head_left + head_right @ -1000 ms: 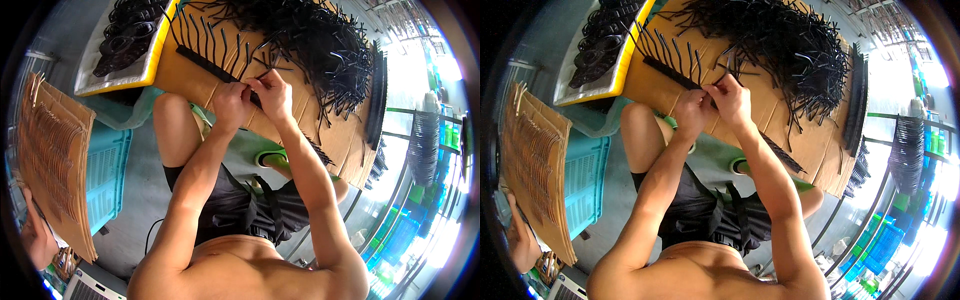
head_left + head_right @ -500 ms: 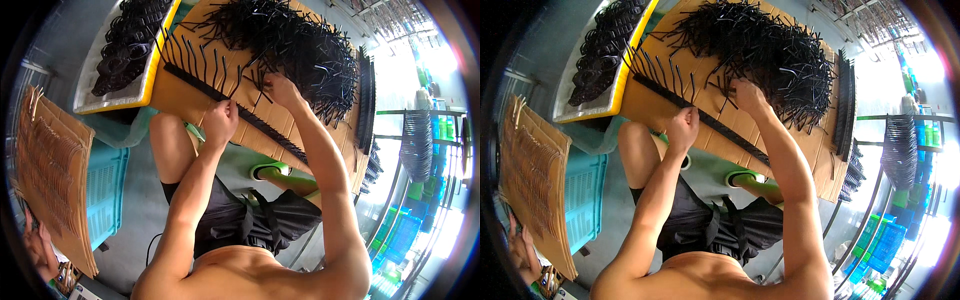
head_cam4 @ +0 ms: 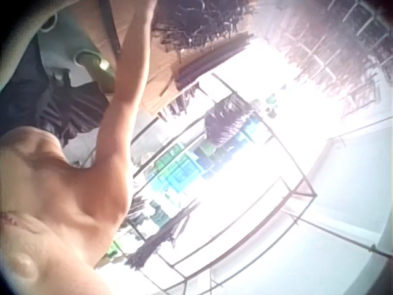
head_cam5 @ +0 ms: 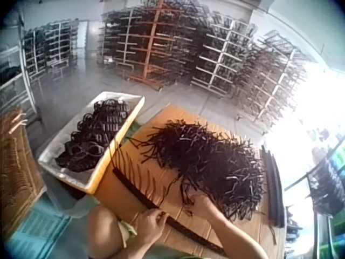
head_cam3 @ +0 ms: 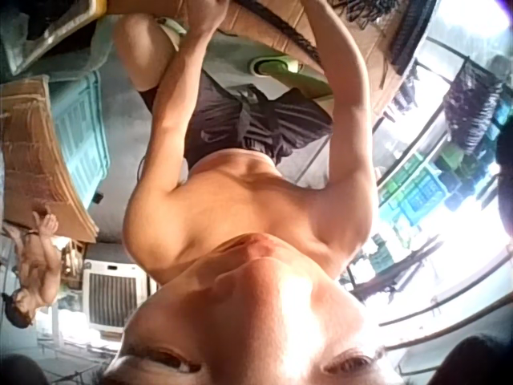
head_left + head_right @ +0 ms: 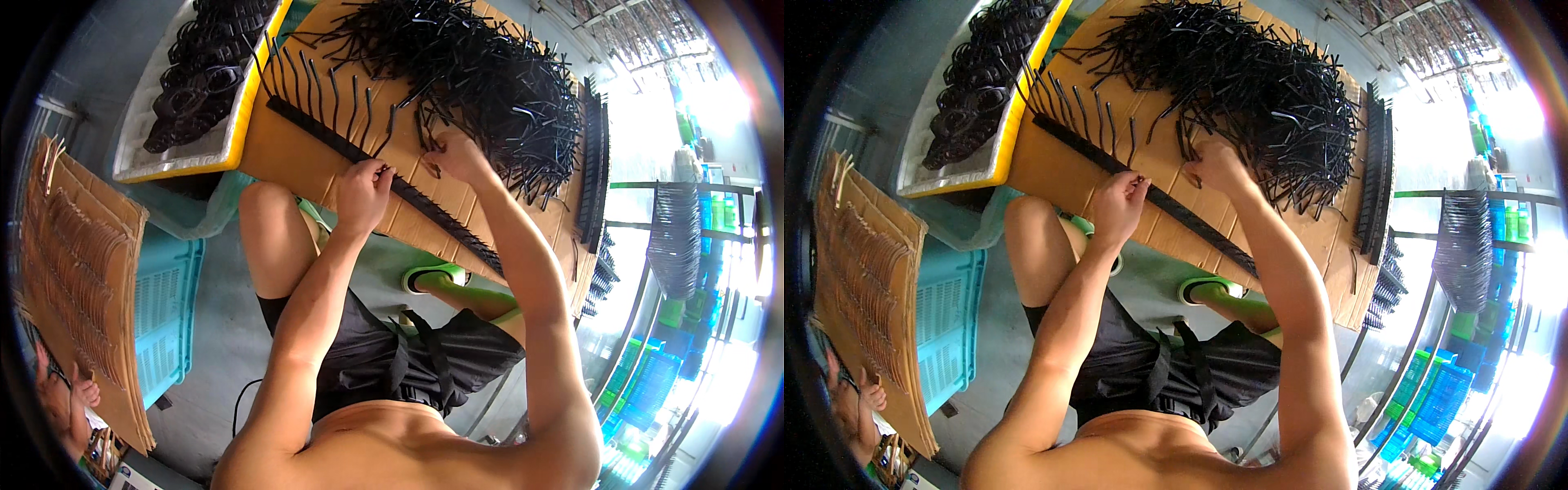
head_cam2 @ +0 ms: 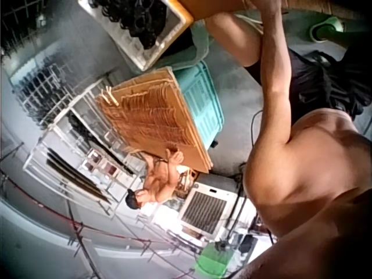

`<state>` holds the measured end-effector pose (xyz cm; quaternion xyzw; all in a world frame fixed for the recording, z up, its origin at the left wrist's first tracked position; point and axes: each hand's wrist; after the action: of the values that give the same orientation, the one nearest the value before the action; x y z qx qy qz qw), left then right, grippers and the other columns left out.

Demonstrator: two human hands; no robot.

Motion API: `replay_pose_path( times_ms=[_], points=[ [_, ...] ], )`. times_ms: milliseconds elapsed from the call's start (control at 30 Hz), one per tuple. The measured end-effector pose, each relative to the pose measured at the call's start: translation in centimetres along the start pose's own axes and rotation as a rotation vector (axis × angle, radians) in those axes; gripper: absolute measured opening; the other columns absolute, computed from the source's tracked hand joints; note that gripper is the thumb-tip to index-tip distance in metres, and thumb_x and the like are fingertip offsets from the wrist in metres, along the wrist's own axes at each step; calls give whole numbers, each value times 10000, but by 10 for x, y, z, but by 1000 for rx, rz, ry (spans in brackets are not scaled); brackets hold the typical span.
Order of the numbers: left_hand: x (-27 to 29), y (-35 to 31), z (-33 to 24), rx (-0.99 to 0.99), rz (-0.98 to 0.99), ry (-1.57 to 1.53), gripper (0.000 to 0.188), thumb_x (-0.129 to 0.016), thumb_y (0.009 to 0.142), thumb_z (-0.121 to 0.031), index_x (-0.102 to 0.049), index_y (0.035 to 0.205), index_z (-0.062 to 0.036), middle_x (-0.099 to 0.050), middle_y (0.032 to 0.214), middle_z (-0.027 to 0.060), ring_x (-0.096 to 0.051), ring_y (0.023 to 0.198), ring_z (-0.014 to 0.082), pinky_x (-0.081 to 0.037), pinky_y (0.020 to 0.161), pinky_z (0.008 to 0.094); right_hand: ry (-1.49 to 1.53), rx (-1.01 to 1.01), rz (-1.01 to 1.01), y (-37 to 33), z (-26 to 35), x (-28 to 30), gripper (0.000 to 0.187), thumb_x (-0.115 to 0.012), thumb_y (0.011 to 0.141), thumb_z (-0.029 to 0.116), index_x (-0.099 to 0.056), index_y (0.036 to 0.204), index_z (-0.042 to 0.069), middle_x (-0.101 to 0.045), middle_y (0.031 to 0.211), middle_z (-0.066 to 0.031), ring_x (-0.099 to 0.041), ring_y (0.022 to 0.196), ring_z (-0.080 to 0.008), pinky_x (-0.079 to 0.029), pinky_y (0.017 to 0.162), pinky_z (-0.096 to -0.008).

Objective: The person inserts black bristle-like pieces into a long black band, working one at a time. The person occasionally lifts the band to check alignment and continues inserting bristles along its length.

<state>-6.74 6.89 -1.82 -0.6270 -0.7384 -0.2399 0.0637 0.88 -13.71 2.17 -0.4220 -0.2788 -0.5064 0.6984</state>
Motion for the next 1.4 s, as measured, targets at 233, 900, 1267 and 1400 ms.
replay_pose_path(
  times_ms=[233, 900, 1267, 1400],
  points=[
    [3, 1, 3, -67, -78, 62, 107, -712, 808, -113, -673, 830, -16, -675, 789, 132, -636, 710, 319, -506, 647, 402, 822, -294, 256, -16, 24, -4, 164, -712, 849, 135, -662, 830, -20, -671, 809, -79, -656, 709, -149, -526, 606, -270],
    [1, 4, 3, -187, -131, 166, 79, -700, 773, -59, -627, 760, -33, -626, 735, 132, -600, 694, 338, -478, 609, 442, 598, 190, -511, -60, 82, -49, 219, -705, 869, 173, -630, 883, -32, -698, 735, -143, -676, 638, -173, -529, 597, -287],
    [3, 5, 1, -186, -100, 165, 78, -698, 784, -52, -623, 777, -31, -625, 760, 144, -602, 716, 355, -471, 604, 451, 672, 147, -495, -57, 77, -51, 214, -709, 867, 169, -629, 865, -30, -706, 752, -152, -693, 670, -190, -529, 604, -294],
    [4, 4, -1, -210, -117, 199, 79, -700, 781, -51, -622, 775, -33, -621, 762, 144, -600, 721, 359, -470, 606, 452, 643, 181, -478, -57, 76, -51, 208, -714, 864, 160, -624, 859, -28, -706, 753, -154, -693, 672, -183, -529, 605, -290]
  ],
)
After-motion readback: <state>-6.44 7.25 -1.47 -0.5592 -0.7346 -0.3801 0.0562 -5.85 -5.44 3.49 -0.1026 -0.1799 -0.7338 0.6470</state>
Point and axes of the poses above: each hand's wrist, its own y-axis towards the middle knuckle, its own x-axis out of the back of the hand, z = x × y
